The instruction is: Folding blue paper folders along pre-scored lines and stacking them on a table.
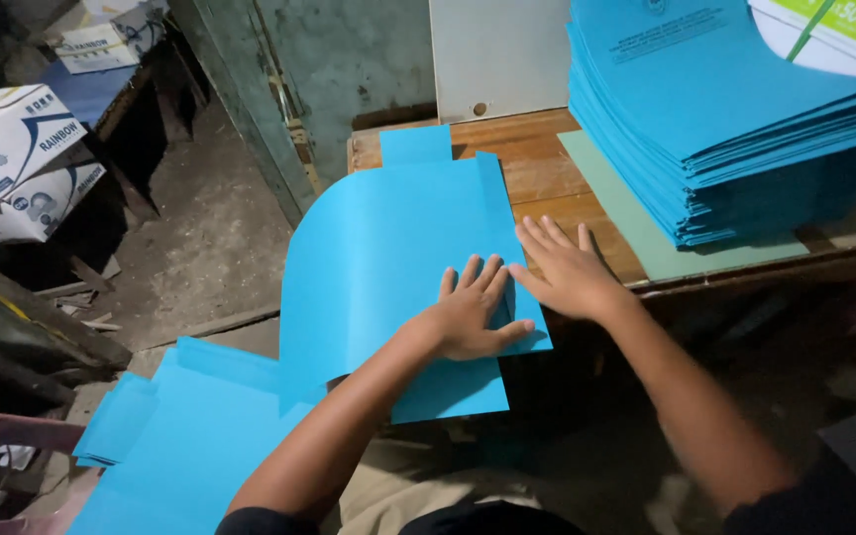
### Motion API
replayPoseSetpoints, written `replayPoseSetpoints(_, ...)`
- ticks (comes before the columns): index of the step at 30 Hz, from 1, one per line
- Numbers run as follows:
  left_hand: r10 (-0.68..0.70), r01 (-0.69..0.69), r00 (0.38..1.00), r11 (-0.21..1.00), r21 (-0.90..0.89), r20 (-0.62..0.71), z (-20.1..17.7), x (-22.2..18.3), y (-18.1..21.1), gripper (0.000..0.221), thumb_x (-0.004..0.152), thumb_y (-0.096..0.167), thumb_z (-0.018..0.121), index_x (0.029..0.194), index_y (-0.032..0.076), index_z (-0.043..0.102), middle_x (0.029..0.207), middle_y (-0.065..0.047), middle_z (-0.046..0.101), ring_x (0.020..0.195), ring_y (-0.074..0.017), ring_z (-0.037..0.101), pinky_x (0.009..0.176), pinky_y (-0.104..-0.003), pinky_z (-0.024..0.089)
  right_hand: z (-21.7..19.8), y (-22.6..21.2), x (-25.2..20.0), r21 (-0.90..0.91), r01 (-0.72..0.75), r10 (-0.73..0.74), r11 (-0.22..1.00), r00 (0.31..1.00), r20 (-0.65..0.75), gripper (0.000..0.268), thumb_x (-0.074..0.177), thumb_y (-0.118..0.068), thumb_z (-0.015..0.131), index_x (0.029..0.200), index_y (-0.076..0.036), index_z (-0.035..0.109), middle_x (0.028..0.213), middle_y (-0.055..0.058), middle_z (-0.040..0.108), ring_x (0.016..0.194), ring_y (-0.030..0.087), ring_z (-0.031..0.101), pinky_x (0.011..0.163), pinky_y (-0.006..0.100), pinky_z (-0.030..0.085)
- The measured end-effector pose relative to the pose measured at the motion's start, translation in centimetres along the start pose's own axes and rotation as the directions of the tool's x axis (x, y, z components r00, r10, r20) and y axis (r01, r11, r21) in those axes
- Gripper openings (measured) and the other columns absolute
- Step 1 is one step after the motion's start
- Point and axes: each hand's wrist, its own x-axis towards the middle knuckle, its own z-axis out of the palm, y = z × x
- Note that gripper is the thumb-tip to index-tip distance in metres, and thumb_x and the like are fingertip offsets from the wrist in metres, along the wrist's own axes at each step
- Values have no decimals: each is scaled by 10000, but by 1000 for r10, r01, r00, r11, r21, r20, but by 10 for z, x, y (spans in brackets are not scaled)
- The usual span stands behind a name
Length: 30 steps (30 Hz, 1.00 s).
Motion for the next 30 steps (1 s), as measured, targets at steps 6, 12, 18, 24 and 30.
replayPoseSetpoints(6, 73, -74, 997, 971, -228, -16, -19, -11, -6, 1089, 927, 768, 390, 1648, -4, 126, 1736, -197, 64, 1599, -425, -15, 1265, -653, -33, 6, -1, -7, 75, 1, 17, 997, 973, -232, 725, 981, -666, 519, 1507, -166, 539, 1612, 80, 481, 1525, 322, 376, 1239, 632, 243)
replayPoseSetpoints(12, 68, -74, 997, 987, -144, -45, 11, 21, -30, 824, 1075, 596, 213, 1660, 27, 99, 1742, -176, 43, 1605, -401, -14, 1249, -673, -16, 1, 4, -11, 349, 2, 89, 937, 965, -245, 614, 1014, -680, 498, 1435, -252, 623, 1515, 20, 579, 1489, 279, 421, 1271, 575, 200)
replayPoseSetpoints(18, 62, -75, 985, 994, -79, -159, 22, 88, -57, 718, 1115, 471, 287, 1661, 32, 132, 1730, -209, 74, 1594, -437, 22, 1236, -710, 20, 4, 10, -12, 435, 104, 42, 894, 948, -315, 570, 1019, -613, 543, 1408, -206, 634, 1436, 89, 633, 1448, 333, 463, 1249, 611, 219)
replayPoseSetpoints(24, 74, -120, 966, 977, -174, -249, -2, 96, -61, 722, 1111, 491, 338, 1641, 10, 245, 1693, -279, 192, 1565, -488, 175, 1221, -724, 124, 12, 19, -15, 350, 200, -86, 915, 945, -317, 687, 863, -649, 704, 1390, -212, 646, 1411, 79, 660, 1419, 349, 502, 1215, 599, 297)
replayPoseSetpoints(30, 187, -337, 834, 917, -212, -519, -28, -15, -48, 570, 1090, 370, 452, 1527, 5, 463, 1562, -320, 424, 1410, -508, 456, 1141, -614, 421, 20, 23, -10, 226, 224, -149, 948, 941, -304, 894, 828, -868, 521, 1440, -221, 603, 1441, 77, 638, 1440, 323, 486, 1241, 578, 284)
